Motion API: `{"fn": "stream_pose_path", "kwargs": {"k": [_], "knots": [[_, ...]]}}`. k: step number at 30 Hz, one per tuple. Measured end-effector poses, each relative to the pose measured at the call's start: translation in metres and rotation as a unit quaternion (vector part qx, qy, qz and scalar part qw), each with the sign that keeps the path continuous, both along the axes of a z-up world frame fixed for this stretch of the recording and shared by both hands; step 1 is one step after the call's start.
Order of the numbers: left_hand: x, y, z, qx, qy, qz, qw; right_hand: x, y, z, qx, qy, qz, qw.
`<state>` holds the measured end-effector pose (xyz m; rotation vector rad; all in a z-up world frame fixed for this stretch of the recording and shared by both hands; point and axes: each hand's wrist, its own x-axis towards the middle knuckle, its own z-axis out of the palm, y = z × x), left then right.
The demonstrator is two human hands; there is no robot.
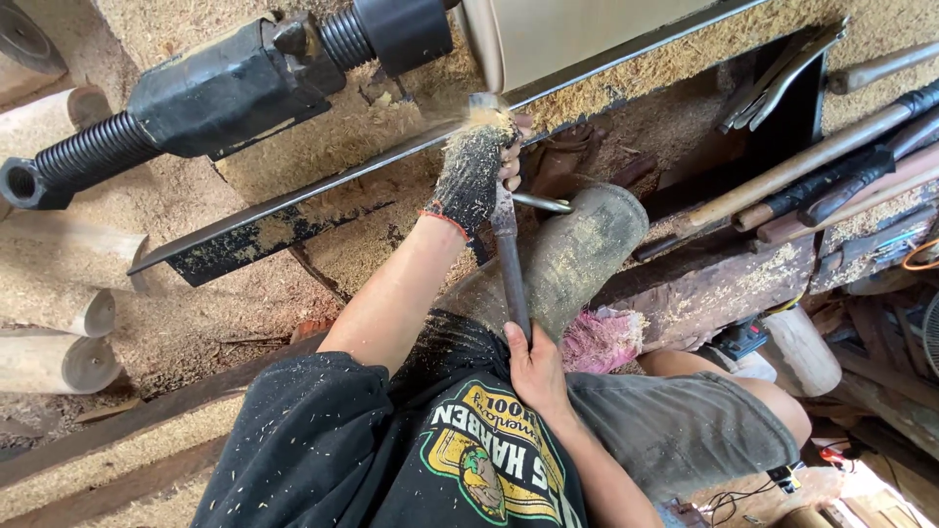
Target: Shaping a cylindrical piece of wood using a lathe and hand-held cutting tools.
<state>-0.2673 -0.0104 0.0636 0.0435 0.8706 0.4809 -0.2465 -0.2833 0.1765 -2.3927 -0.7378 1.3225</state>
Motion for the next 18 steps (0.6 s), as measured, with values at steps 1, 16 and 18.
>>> {"fn": "stream_pose_path", "kwargs": {"k": [1,16,18], "knots": [[0.0,0.002,0.003,0.0,0.0,-0.001,1.0,0.0,0.001,0.0,0.0,0.0,-0.001,1.0],[-0.004,-0.002,-0.007,0.012,-0.015,-0.011,1.0,-0.001,0.001,-0.003,-0.019,0.0,0.0,1.0],[-0.004,-0.005,-0.015,-0.031,-0.039,0.032,0.998,-0.001,0.002,-0.003,-0.011,-0.003,0.003,1.0]]}}
